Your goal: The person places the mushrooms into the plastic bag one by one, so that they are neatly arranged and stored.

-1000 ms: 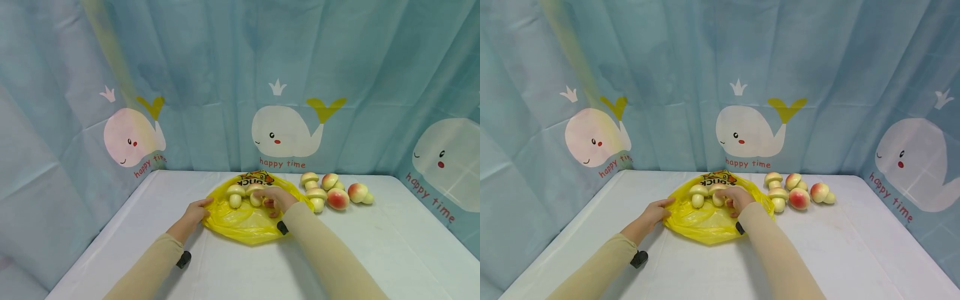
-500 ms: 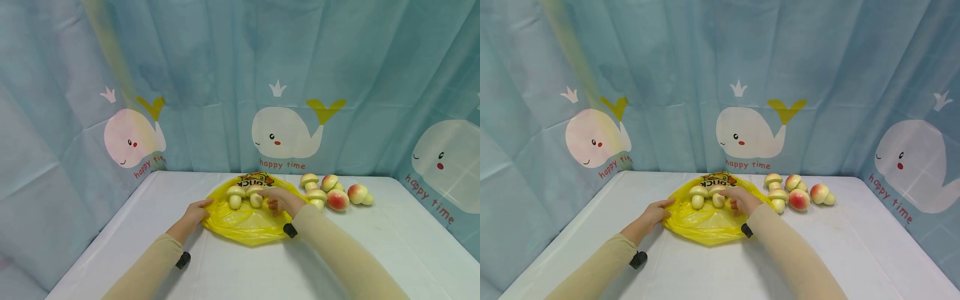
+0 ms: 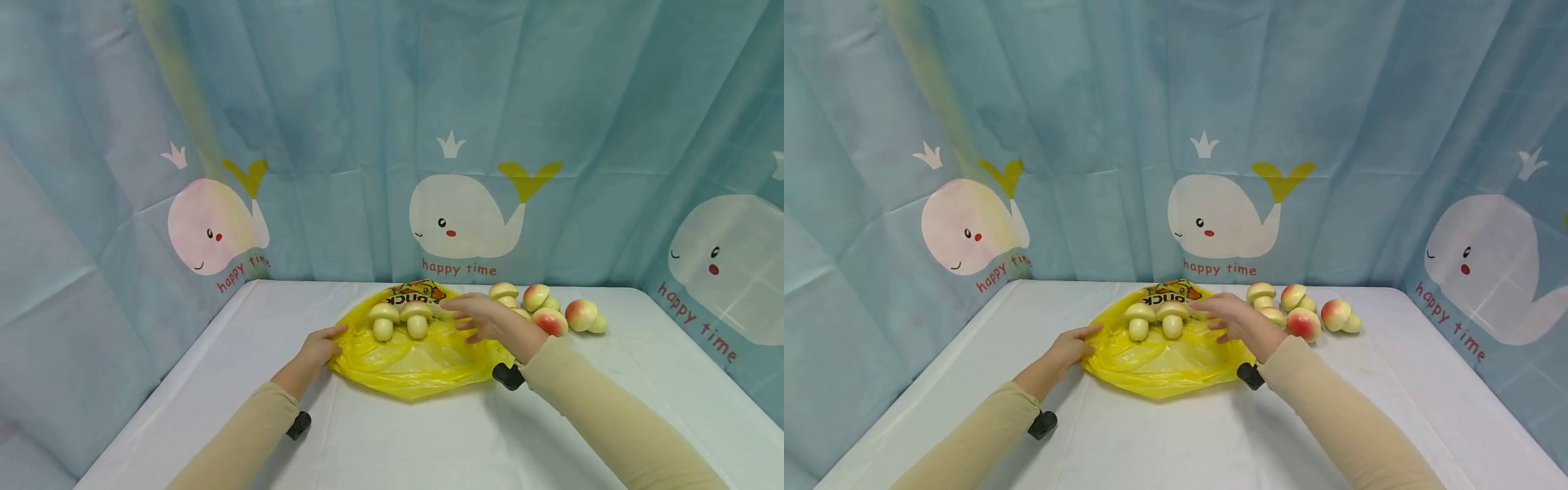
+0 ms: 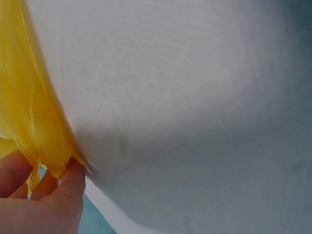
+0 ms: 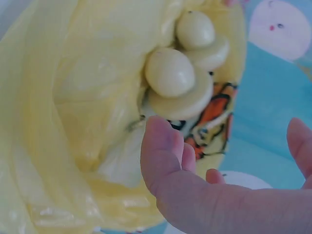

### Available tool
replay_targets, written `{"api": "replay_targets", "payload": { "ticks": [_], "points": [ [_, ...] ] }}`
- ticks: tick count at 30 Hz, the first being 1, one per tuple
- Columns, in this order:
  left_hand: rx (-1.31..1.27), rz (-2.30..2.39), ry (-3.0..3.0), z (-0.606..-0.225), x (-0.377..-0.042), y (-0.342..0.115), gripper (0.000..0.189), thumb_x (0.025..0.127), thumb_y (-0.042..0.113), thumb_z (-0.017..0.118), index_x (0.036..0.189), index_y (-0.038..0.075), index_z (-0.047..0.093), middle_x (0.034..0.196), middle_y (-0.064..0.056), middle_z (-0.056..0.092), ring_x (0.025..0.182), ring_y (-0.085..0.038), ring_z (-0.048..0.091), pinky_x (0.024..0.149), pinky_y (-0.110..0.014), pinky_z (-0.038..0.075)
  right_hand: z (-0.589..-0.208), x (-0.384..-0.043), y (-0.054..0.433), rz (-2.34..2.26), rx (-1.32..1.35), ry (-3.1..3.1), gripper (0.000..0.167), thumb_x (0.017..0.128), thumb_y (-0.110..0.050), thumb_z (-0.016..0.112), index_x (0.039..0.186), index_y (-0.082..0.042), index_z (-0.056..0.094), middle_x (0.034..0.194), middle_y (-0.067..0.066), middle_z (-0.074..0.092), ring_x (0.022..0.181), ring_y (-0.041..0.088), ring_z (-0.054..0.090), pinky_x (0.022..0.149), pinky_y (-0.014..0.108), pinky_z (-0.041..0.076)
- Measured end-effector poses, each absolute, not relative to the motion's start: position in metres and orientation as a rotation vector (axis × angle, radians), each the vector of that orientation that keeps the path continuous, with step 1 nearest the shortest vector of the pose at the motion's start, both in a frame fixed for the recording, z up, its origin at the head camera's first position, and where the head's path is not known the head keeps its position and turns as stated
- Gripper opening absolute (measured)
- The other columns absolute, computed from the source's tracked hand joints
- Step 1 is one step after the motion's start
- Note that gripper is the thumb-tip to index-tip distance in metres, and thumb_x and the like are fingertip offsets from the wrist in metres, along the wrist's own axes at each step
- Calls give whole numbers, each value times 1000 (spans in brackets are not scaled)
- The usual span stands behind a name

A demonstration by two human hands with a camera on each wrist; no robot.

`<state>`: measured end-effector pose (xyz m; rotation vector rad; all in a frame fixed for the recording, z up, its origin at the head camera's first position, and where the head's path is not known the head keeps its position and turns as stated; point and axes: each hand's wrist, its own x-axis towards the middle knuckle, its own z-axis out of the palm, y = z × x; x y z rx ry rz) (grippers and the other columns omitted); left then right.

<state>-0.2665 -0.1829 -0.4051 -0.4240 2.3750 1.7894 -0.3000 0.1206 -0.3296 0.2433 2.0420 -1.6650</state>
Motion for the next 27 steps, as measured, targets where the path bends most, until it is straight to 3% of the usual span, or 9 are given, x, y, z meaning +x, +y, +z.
{"api": "replay_targets", "payload": {
  "ticks": [7, 14, 21, 27],
  "points": [
    [-423, 1789, 2374, -407, -266, -184, 57, 88, -15, 45, 142, 2, 47, 154, -25, 26, 138, -40, 29, 107, -46, 36, -318, -288, 141, -1690, 145, 2055, 73, 98, -29, 56, 153, -2, 16, 149, 27, 29, 133, 43, 32, 103, 60, 33],
    [-422, 1786, 2377, -406, -265, -183, 56, 89, -14, 45, 142, 1, 47, 154, -25, 26, 138, -40, 29, 107, -46, 36, -317, -280, 164, -1676, 130, 2111, 78, 98, -34, 55, 154, -1, 12, 151, 28, 27, 132, 43, 33, 95, 54, 40],
    [-417, 1781, 2381, -404, -264, -183, 55, 89, -13, 46, 142, 2, 48, 153, -25, 26, 139, -41, 27, 108, -46, 34, -316, -271, 186, -1663, 114, 2178, 81, 97, -34, 55, 154, -1, 9, 151, 29, 25, 136, 47, 27, 100, 58, 36],
    [-424, 1779, 2386, -404, -264, -184, 55, 89, -13, 46, 142, 2, 48, 154, -24, 27, 139, -40, 27, 109, -46, 34, -319, -268, 200, -1688, 132, 2194, 79, 99, -33, 53, 156, -5, 5, 154, 29, 17, 136, 48, 24, 89, 48, 41]
  ]
}}
